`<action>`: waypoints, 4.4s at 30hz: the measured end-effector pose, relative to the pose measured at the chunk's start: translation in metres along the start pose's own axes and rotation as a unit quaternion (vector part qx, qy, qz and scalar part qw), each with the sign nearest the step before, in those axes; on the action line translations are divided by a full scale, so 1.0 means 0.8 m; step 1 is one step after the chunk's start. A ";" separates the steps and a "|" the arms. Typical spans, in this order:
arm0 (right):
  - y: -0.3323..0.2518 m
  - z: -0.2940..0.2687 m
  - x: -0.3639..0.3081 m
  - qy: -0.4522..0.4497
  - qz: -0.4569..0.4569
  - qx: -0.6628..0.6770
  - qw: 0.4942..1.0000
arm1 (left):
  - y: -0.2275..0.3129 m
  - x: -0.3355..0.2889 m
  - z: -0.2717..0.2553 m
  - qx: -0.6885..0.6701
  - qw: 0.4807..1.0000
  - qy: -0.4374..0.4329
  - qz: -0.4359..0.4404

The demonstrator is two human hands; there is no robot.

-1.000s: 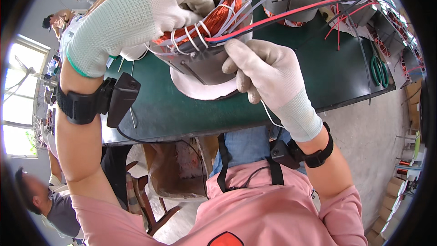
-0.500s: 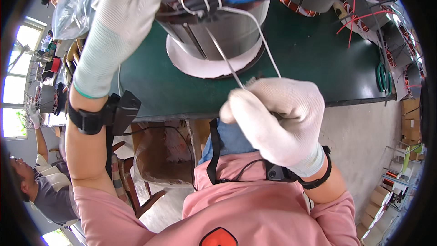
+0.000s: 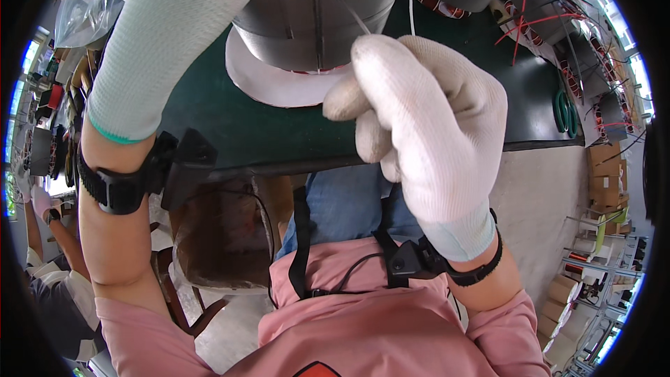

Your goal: Winding copper coils into a motor stator and lacing them with thread and insulation.

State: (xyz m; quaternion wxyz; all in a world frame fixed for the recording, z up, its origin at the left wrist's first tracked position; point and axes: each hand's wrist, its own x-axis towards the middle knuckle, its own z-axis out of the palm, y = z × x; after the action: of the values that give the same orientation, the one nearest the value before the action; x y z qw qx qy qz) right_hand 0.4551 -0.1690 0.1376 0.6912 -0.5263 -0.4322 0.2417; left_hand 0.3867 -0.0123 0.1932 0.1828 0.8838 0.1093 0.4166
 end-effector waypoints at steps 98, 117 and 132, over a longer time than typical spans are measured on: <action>-0.002 -0.032 0.022 0.031 0.223 0.254 0.940 | -0.059 0.013 -0.039 -0.016 0.989 -0.137 -0.050; 0.002 -0.041 0.065 -0.060 0.255 0.168 0.950 | -0.003 0.129 -0.037 0.183 0.851 -0.484 0.086; 0.008 -0.045 0.066 -0.066 0.238 0.176 0.953 | -0.015 0.126 -0.032 0.128 0.880 -0.445 0.106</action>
State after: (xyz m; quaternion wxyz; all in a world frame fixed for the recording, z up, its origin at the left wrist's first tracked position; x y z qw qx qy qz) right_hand 0.5133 -0.1439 0.1472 0.6650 -0.4669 -0.2902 0.5055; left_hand 0.4297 0.0391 0.2733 0.0527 0.9981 -0.0254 -0.0216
